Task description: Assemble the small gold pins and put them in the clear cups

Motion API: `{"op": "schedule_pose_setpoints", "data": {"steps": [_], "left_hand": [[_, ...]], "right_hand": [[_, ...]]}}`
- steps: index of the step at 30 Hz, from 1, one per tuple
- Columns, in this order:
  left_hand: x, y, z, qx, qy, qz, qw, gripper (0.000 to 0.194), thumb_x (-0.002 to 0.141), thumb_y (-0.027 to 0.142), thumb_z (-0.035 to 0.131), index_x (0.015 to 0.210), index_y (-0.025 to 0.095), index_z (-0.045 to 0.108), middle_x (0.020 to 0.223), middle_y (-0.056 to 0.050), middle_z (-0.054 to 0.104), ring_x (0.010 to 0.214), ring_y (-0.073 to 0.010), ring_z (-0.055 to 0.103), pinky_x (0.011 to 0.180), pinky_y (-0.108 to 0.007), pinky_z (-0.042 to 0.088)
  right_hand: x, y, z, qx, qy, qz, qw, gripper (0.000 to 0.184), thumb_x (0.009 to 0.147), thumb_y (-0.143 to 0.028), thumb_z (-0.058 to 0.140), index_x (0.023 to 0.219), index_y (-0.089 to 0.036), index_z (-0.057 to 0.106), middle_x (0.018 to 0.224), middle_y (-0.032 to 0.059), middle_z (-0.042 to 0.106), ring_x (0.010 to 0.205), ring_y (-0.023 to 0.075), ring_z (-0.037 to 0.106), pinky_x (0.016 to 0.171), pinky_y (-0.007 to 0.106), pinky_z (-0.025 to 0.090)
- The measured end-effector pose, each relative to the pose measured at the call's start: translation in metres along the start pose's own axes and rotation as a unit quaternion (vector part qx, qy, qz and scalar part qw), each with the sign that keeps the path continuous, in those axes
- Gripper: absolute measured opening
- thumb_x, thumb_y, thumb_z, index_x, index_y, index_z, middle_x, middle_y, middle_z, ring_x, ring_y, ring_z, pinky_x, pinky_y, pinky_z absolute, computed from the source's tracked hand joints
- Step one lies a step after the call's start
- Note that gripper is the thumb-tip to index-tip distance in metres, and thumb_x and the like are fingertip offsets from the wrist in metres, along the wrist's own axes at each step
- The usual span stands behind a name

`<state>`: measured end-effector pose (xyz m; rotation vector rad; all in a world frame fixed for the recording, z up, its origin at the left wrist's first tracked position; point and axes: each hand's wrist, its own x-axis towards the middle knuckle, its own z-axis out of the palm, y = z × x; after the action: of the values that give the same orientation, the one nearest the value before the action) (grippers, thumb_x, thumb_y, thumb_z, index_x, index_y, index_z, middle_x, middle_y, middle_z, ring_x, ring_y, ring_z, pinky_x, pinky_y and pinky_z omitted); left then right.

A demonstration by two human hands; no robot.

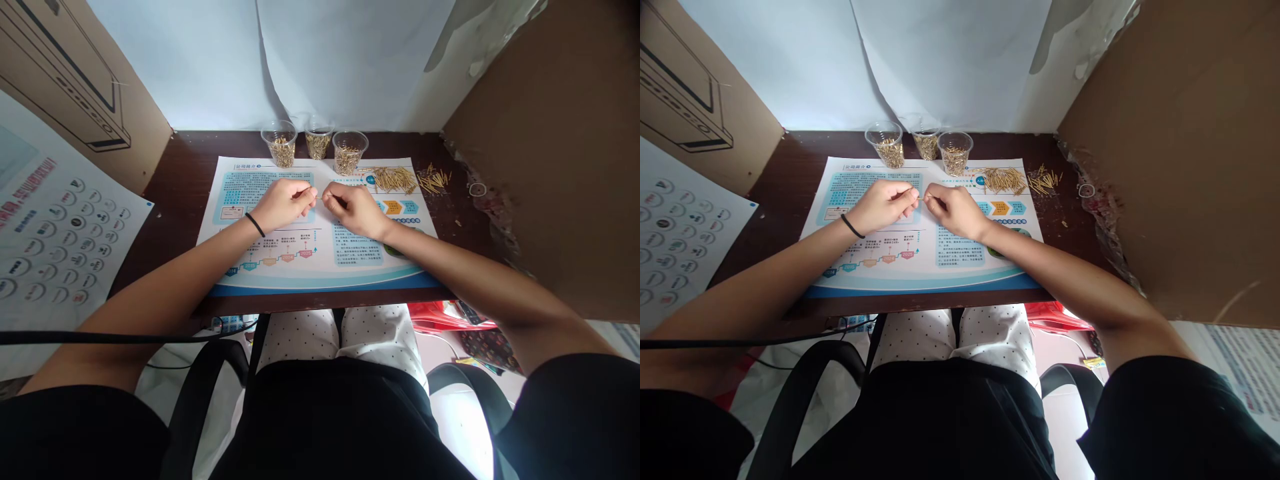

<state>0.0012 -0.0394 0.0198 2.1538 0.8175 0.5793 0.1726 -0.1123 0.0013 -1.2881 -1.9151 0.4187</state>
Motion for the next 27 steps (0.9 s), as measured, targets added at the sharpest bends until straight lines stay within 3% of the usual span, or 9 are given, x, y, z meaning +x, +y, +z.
{"op": "schedule_pose_setpoints", "data": {"steps": [17, 27], "left_hand": [[-0.002, 0.003, 0.000, 0.002, 0.005, 0.001, 1.000, 0.028, 0.088, 0.020, 0.048, 0.062, 0.014, 0.056, 0.051, 0.001, 0.057, 0.046, -0.0064, 0.052, 0.050, -0.018, 0.040], [-0.009, 0.010, 0.013, 0.017, 0.057, -0.023, 0.998, 0.033, 0.089, 0.022, 0.046, 0.059, 0.015, 0.058, 0.052, 0.000, 0.060, 0.046, -0.0069, 0.048, 0.049, -0.019, 0.036]], "right_hand": [[0.000, 0.000, 0.001, 0.006, 0.010, 0.017, 1.000, 0.023, 0.091, -0.031, 0.042, 0.072, -0.019, 0.046, 0.060, -0.0025, 0.043, 0.054, 0.0098, 0.034, 0.055, 0.026, 0.031], [-0.003, -0.005, 0.000, -0.035, 0.033, 0.015, 0.999, 0.023, 0.090, -0.027, 0.042, 0.070, -0.019, 0.049, 0.059, -0.0019, 0.045, 0.053, 0.0099, 0.035, 0.056, 0.027, 0.032]]}}
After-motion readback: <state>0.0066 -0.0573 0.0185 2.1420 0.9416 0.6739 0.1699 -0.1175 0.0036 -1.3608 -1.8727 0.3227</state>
